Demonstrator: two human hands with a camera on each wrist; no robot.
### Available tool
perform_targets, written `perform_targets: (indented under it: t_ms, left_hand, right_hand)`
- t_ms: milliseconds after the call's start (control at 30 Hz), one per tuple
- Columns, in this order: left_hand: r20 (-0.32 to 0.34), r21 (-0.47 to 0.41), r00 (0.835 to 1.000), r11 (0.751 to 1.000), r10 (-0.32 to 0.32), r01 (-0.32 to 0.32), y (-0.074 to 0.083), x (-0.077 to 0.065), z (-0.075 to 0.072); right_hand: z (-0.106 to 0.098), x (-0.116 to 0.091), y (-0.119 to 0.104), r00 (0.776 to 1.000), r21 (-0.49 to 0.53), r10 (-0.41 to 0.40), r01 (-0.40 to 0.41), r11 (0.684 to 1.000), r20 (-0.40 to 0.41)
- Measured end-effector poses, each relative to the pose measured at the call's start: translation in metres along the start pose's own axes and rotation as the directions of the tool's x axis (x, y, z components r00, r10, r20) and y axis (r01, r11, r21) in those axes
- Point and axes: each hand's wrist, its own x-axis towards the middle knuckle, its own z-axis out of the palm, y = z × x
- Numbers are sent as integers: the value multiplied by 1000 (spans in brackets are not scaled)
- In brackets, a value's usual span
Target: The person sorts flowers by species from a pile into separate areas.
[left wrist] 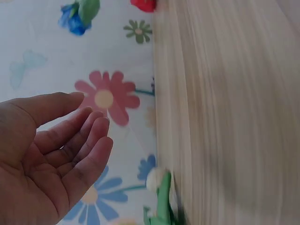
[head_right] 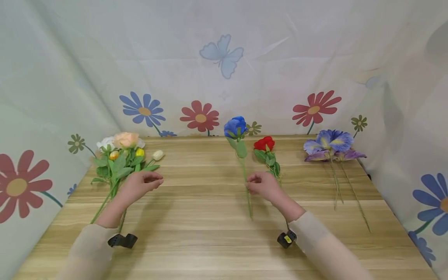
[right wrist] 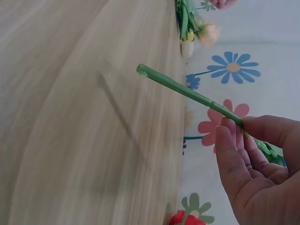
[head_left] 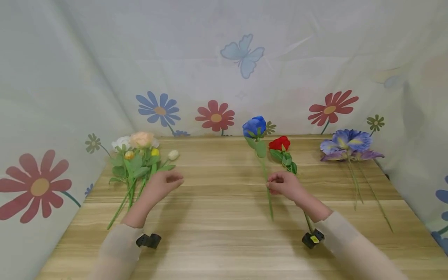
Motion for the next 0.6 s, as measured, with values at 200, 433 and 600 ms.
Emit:
perform_targets:
  t_ms: [200,433,600]
  left_hand:
    - [-36,56,998,997,-54,56,-36,-17,-22]
    - [-50,128,987,979,-154,159,-72,-31,-40]
    - [-79,172,985,971,-155,166,-86,-35,-44]
  right_hand:
    - [-13,-10,11,998,0,70,-70,998,4]
    - [-26,-21,24,997,-6,75,-75,997,18]
    - [-33,-27,33,994,1,107,-107,994,24]
